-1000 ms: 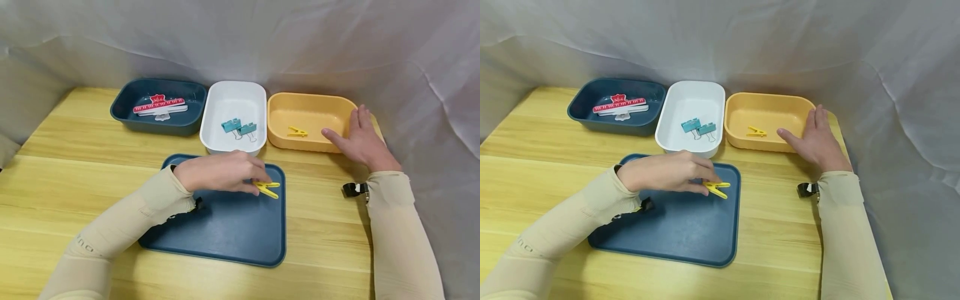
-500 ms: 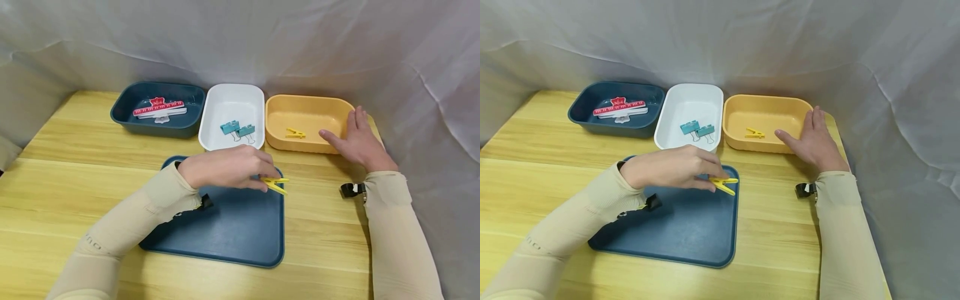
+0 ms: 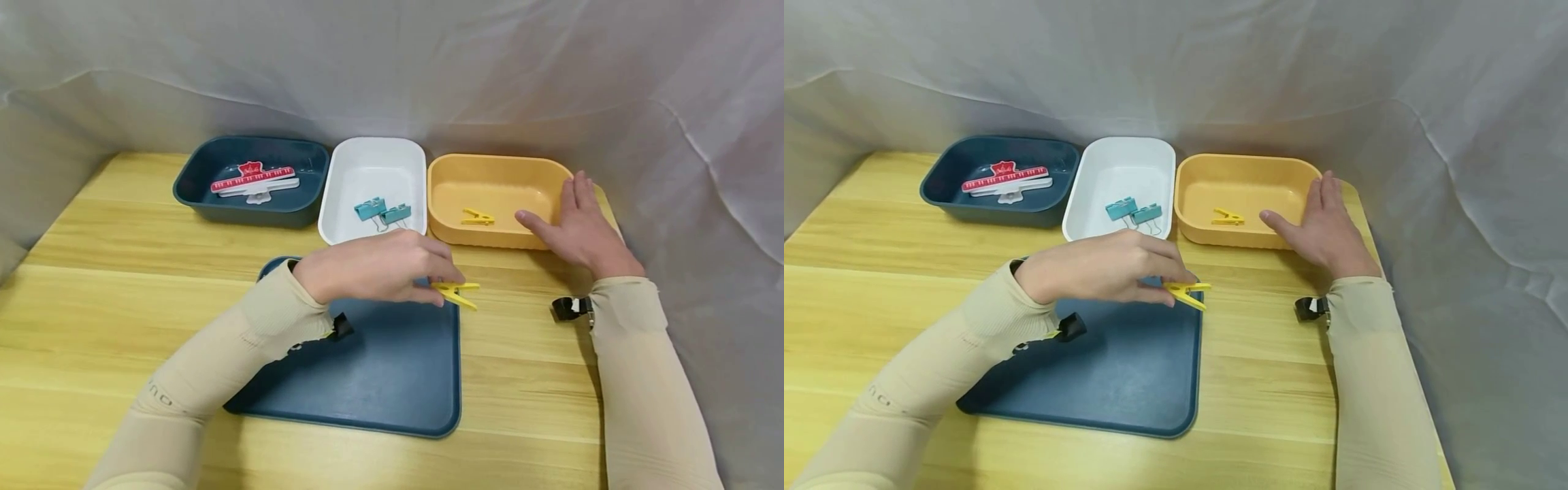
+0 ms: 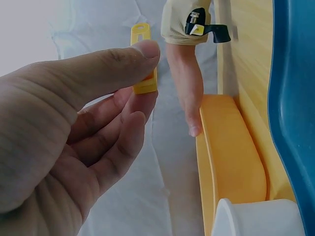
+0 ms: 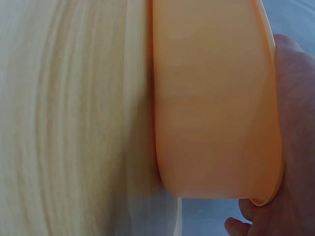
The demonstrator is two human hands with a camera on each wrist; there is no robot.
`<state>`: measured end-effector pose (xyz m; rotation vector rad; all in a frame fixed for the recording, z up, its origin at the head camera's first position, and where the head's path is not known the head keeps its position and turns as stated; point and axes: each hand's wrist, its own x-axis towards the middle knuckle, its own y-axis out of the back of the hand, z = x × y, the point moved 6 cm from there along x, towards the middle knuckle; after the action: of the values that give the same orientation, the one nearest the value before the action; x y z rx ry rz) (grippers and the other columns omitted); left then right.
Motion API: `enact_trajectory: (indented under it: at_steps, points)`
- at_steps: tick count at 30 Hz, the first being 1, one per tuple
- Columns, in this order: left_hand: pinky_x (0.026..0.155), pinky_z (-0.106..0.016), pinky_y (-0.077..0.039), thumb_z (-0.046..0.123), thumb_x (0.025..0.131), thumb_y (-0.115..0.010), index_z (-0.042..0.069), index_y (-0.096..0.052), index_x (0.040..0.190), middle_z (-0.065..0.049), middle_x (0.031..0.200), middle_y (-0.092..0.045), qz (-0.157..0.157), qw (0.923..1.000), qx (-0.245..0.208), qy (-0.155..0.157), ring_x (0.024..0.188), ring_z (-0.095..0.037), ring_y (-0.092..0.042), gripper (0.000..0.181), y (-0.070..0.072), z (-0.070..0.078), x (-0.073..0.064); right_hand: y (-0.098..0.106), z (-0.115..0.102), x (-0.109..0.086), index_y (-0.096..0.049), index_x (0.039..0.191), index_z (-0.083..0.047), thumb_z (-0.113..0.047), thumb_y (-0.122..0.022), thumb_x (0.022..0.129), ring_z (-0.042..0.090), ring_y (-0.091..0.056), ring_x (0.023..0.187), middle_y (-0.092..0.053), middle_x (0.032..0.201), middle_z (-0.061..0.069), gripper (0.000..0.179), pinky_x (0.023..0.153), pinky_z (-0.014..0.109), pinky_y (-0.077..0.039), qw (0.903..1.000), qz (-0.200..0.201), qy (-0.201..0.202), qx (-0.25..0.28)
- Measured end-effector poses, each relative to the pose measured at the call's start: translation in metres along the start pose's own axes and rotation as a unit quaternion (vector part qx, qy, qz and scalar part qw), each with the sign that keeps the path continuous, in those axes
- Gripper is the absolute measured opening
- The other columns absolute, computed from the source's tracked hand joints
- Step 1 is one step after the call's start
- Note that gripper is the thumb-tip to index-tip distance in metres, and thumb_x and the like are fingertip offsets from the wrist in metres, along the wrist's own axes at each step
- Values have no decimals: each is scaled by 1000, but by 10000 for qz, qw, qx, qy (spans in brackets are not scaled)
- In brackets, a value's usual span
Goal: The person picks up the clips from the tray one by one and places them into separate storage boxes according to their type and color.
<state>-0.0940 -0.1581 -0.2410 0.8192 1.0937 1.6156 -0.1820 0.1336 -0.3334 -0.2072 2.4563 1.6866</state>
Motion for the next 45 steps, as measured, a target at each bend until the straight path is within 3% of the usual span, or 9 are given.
enact_trajectory:
  at_steps: [17, 45]
  points:
    - [87, -22, -56, 28, 97, -73, 13, -71, 130, -1, 116, -74, 211, 9996, -50, -206, 97, -10, -69, 36, -2, -4, 8, 1, -2, -1, 23, 158, -4, -84, -33, 93, 37, 31, 156, 38, 164, 11, 118, 126, 68, -5, 9999, 111, -34, -19]
    - [89, -19, -56, 31, 96, -75, 14, -72, 130, 0, 120, -74, 197, 9992, -344, -56, 98, -6, -66, 38, -17, -16, 23, 0, -2, 0, 21, 159, -3, -85, -34, 92, 37, 28, 158, 37, 165, 10, 118, 127, 67, -5, 9998, 174, -80, -70]
